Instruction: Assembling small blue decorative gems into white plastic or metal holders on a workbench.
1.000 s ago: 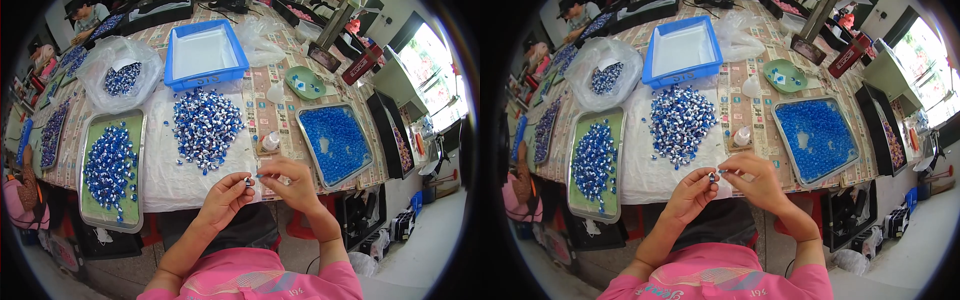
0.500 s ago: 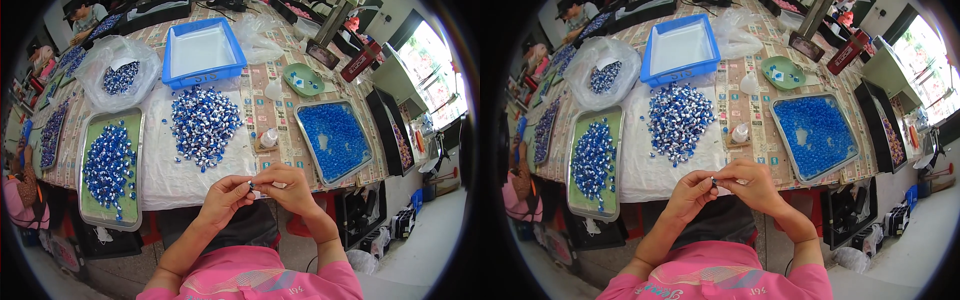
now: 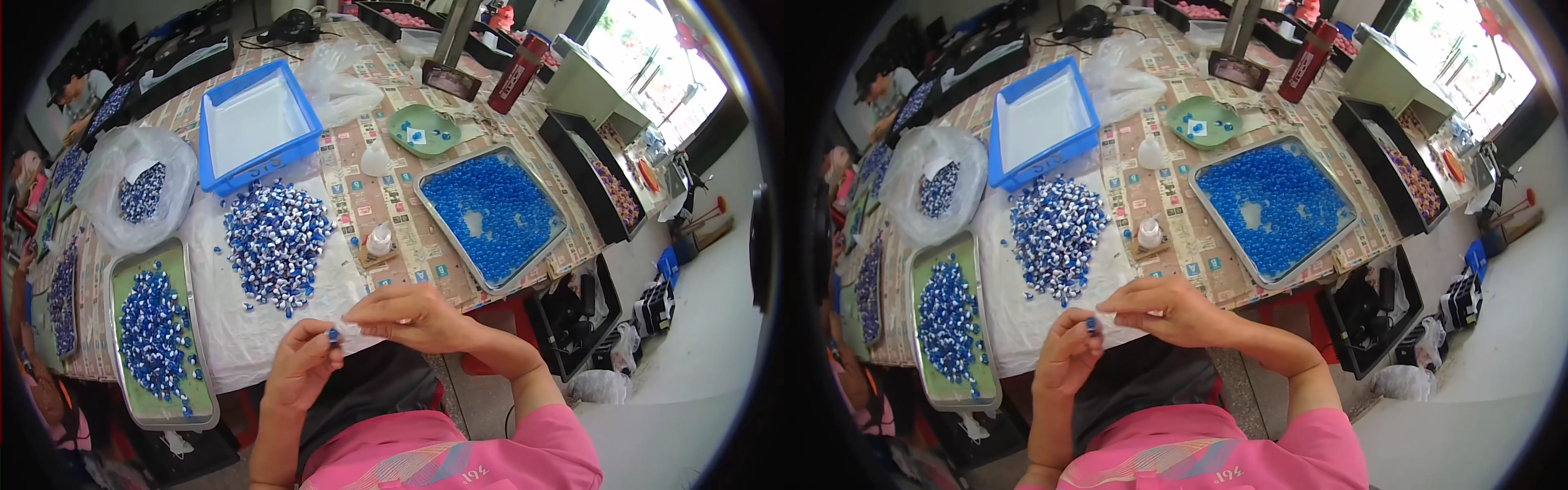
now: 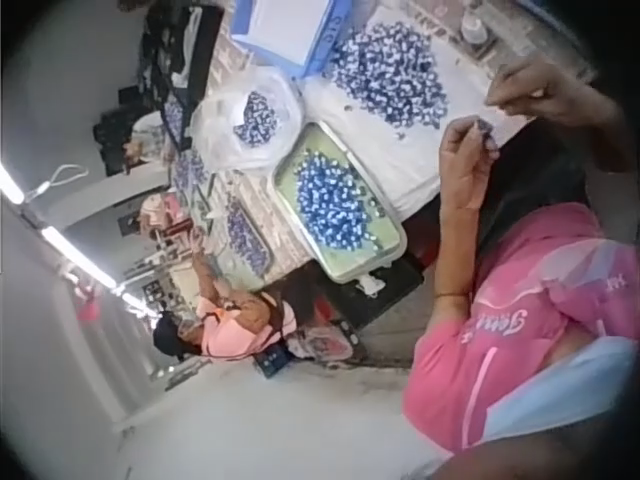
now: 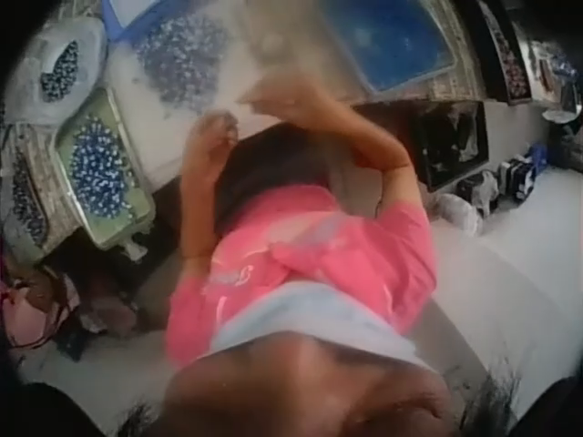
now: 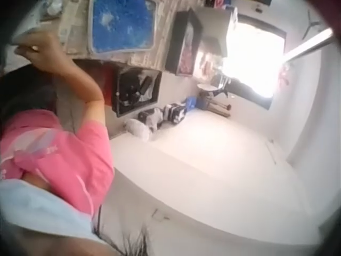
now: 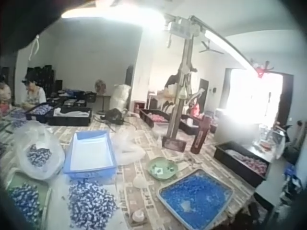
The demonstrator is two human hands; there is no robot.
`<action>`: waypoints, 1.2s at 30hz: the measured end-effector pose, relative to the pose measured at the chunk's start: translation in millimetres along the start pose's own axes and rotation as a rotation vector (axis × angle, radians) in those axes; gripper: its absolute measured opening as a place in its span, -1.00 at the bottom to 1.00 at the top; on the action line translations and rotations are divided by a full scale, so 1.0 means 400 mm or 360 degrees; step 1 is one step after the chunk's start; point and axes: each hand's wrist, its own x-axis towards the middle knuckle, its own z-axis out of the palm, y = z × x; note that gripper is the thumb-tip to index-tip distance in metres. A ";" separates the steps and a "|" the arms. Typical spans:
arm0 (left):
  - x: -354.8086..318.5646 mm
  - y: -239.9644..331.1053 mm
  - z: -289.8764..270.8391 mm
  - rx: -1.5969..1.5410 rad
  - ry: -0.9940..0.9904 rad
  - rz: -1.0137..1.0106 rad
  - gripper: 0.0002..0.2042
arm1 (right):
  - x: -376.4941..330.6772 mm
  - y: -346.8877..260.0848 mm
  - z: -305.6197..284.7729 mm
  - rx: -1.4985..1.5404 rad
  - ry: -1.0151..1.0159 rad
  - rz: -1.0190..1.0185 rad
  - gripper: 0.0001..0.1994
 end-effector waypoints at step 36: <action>0.009 0.126 -0.125 0.2879 0.0992 0.1290 -0.74 | -0.042 0.125 -0.207 -0.0436 0.0593 0.0484 -0.72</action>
